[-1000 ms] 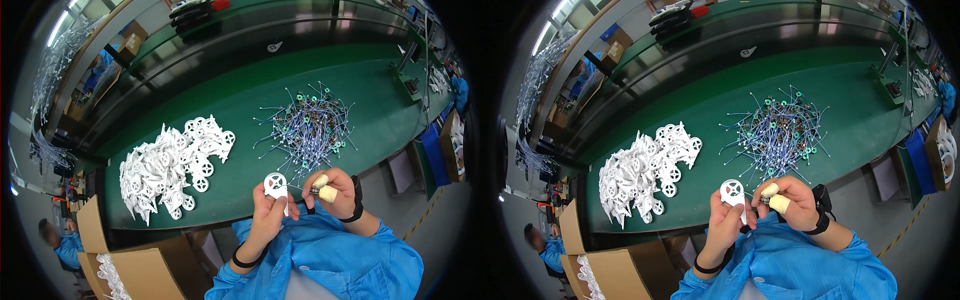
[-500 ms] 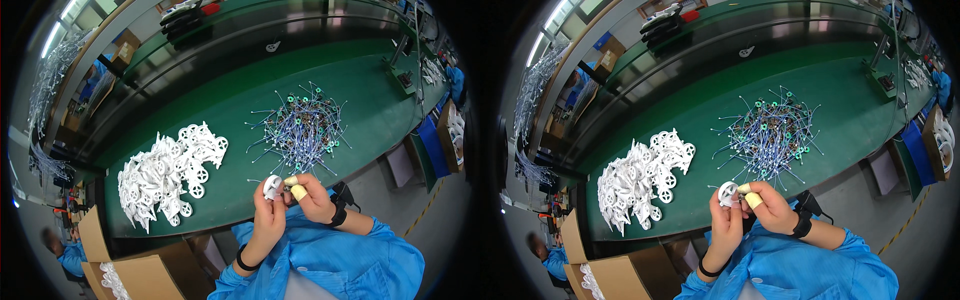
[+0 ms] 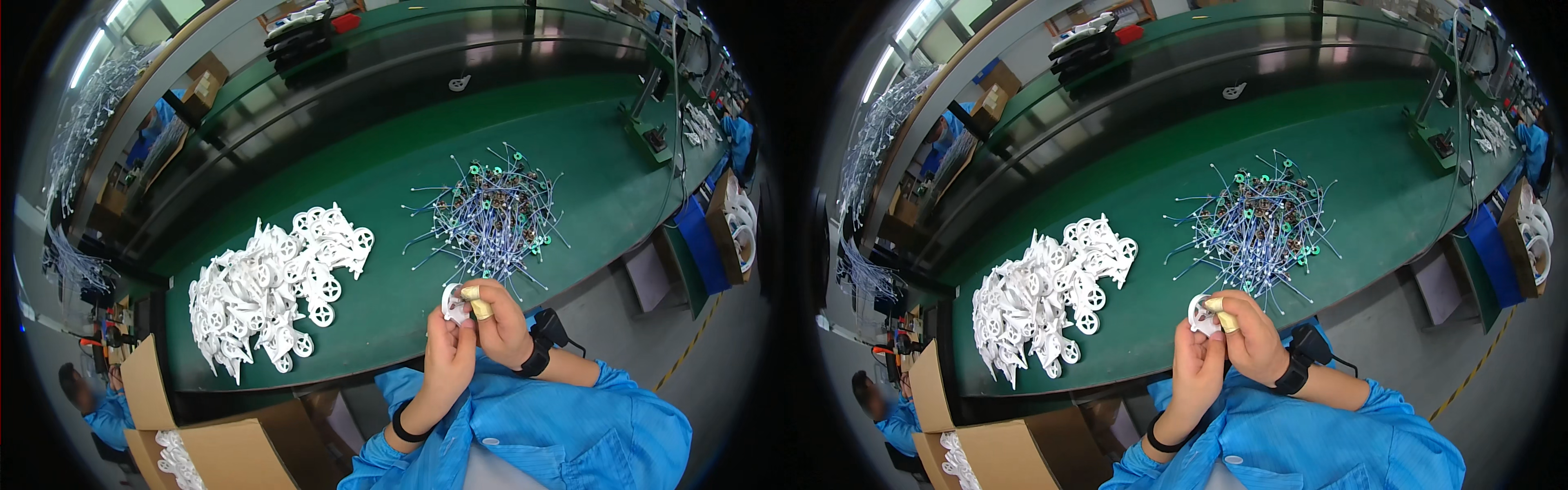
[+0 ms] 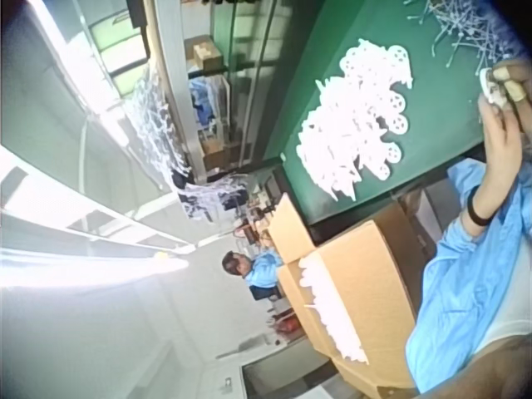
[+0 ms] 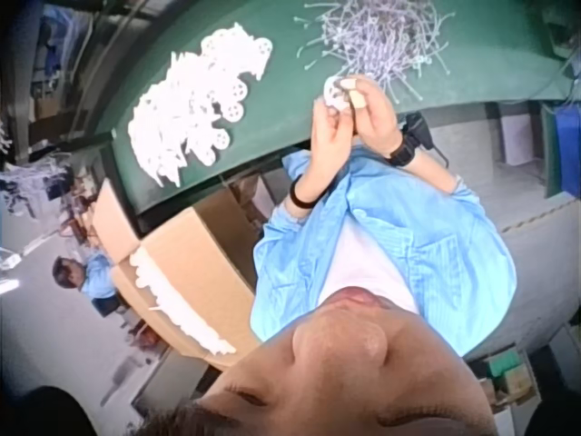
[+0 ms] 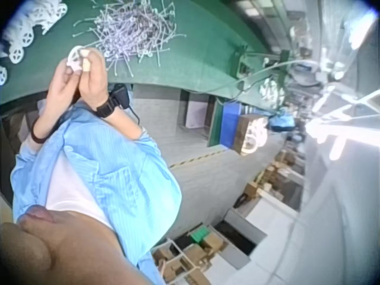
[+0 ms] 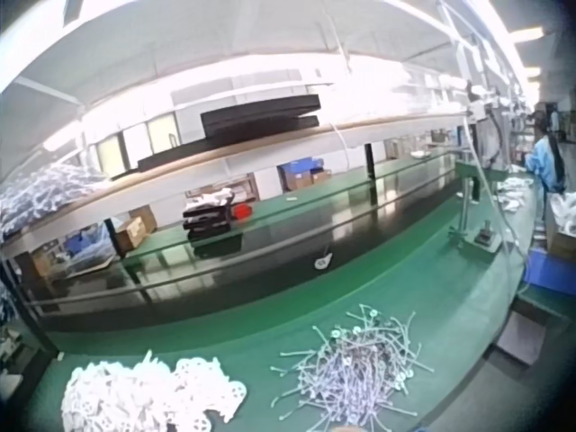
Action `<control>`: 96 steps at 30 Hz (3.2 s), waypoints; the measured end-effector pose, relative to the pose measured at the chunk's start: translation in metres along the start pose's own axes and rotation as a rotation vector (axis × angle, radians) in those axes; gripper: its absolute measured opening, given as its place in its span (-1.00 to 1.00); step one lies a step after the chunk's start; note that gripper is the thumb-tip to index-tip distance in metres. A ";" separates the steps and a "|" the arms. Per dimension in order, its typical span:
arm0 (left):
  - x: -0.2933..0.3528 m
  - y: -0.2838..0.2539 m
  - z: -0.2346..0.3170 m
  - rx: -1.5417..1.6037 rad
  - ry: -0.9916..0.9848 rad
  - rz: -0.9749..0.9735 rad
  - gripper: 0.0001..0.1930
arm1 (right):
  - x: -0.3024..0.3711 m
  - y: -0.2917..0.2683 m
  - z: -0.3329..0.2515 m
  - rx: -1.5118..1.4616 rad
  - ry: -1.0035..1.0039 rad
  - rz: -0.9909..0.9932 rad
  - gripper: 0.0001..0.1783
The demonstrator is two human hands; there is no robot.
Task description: Manually assemble small white plastic components with electrical wiring pins on a factory production line.
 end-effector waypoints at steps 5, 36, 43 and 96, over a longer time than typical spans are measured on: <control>0.001 -0.004 0.004 0.005 0.038 0.023 -0.58 | -0.003 0.003 -0.014 0.172 -0.170 -0.034 -0.59; 0.004 -0.002 0.010 -0.471 0.324 0.021 -0.51 | 0.013 0.010 0.028 -0.484 0.494 0.061 -0.81; 0.006 -0.002 0.012 -0.494 0.346 0.044 -0.51 | 0.013 0.010 0.033 -0.467 0.492 0.064 -0.81; 0.000 0.009 0.033 -0.779 0.435 -0.017 -0.58 | -0.006 -0.007 0.027 0.042 0.340 -0.099 -0.92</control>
Point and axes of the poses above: each hand's wrist, its own x-axis away from the middle knuckle, its own y-axis out of the palm, z = x × y, the point moved 9 cm from there along -x, towards the middle knuckle, and after that the axes turned 8 degrees about z, right-handed, at the moved point
